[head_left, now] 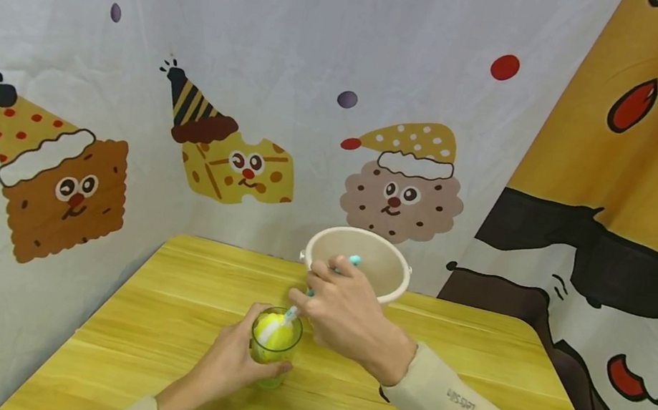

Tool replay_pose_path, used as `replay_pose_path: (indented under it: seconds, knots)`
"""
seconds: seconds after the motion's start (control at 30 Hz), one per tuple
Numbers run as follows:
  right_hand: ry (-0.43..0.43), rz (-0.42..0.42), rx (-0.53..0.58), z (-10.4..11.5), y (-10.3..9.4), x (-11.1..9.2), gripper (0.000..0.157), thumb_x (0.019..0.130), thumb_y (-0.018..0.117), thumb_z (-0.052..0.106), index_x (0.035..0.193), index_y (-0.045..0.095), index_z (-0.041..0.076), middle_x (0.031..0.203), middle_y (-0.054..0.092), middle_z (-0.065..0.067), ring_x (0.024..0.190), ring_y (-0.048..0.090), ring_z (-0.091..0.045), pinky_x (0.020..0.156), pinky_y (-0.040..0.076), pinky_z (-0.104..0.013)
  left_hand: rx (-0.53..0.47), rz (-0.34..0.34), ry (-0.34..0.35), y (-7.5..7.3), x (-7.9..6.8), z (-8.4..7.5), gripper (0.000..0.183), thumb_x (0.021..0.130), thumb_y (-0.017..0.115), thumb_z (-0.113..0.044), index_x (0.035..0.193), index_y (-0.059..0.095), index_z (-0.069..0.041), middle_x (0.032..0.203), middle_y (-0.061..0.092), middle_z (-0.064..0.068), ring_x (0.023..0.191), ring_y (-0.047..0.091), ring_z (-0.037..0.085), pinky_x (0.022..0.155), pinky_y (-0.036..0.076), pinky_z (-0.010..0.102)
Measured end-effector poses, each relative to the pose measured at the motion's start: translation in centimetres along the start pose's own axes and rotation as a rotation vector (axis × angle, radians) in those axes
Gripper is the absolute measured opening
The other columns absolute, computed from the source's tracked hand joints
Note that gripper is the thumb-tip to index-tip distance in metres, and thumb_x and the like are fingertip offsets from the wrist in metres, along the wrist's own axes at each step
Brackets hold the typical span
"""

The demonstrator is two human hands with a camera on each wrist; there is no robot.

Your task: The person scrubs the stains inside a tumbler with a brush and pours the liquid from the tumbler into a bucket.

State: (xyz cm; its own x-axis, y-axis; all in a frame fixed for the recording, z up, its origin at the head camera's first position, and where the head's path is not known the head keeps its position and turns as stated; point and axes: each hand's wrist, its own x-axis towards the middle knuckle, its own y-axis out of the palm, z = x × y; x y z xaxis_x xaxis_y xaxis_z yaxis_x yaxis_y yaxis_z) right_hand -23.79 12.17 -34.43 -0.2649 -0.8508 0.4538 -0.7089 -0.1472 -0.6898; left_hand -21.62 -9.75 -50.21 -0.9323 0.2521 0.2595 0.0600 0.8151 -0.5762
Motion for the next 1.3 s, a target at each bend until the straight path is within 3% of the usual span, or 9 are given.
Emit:
replay_pose_path:
  seconds: [0.13, 0.3, 0.4, 0.8, 1.07, 1.3]
  knots:
    - [-0.026, -0.014, -0.075, 0.6, 0.1, 0.4, 0.023, 0.076, 0.083, 0.017, 0.096, 0.079, 0.03, 0.092, 0.08, 0.004, 0.097, 0.064, -0.019, 0.099, 0.049, -0.035, 0.013, -0.005, 0.017, 0.0, 0.0, 0.0, 0.092, 0.078, 0.097, -0.045, 0.15, 0.042, -0.027, 0.132, 0.07, -0.002, 0.113, 0.072, 0.014, 0.091, 0.064, 0.03]
    - [-0.048, 0.0, -0.154, 1.2, 0.4, 0.8, 0.017, 0.081, 0.086, 0.025, 0.096, 0.079, 0.032, 0.098, 0.082, 0.006, 0.105, 0.066, -0.019, 0.095, 0.047, -0.033, 0.033, -0.013, 0.009, 0.0, 0.0, 0.0, 0.094, 0.077, 0.096, -0.05, 0.149, 0.042, -0.026, 0.129, 0.07, -0.002, 0.112, 0.072, 0.013, 0.091, 0.063, 0.029]
    - [-0.056, 0.019, -0.185, 1.5, 0.5, 1.1, 0.016, 0.084, 0.086, 0.029, 0.098, 0.08, 0.033, 0.099, 0.082, 0.007, 0.1, 0.063, -0.018, 0.092, 0.044, -0.031, 0.048, -0.02, -0.012, 0.1, 0.0, -0.1, 0.094, 0.076, 0.096, -0.053, 0.149, 0.042, -0.027, 0.126, 0.071, -0.004, 0.108, 0.071, 0.011, 0.088, 0.061, 0.025]
    - [-0.076, 0.181, -0.26, 2.2, 0.3, 2.4, 0.012, 0.09, 0.085, 0.034, 0.101, 0.079, 0.036, 0.096, 0.083, 0.008, 0.1, 0.062, -0.017, 0.097, 0.041, -0.033, 0.058, -0.034, 0.002, 0.1, 0.0, -0.4, 0.093, 0.076, 0.097, -0.049, 0.149, 0.043, -0.028, 0.122, 0.072, -0.007, 0.105, 0.072, 0.009, 0.086, 0.06, 0.023]
    - [-0.178, 0.285, -0.347, 2.6, -0.1, 4.1, 0.009, 0.09, 0.084, 0.04, 0.094, 0.077, 0.036, 0.085, 0.079, 0.015, 0.09, 0.056, -0.015, 0.095, 0.039, -0.033, 0.038, -0.046, 0.028, 0.1, -0.1, -0.4, 0.092, 0.077, 0.096, -0.048, 0.148, 0.042, -0.026, 0.119, 0.073, -0.002, 0.1, 0.073, 0.012, 0.08, 0.062, 0.022]
    - [-0.266, 0.339, -0.402, 2.9, 0.1, 4.5, 0.018, 0.088, 0.086, 0.038, 0.104, 0.079, 0.044, 0.097, 0.082, 0.015, 0.097, 0.056, -0.015, 0.1, 0.041, -0.033, 0.011, -0.031, 0.041, 0.0, -0.3, -0.5, 0.084, 0.078, 0.097, -0.044, 0.142, 0.044, -0.027, 0.123, 0.074, 0.002, 0.103, 0.075, 0.015, 0.081, 0.061, 0.02]
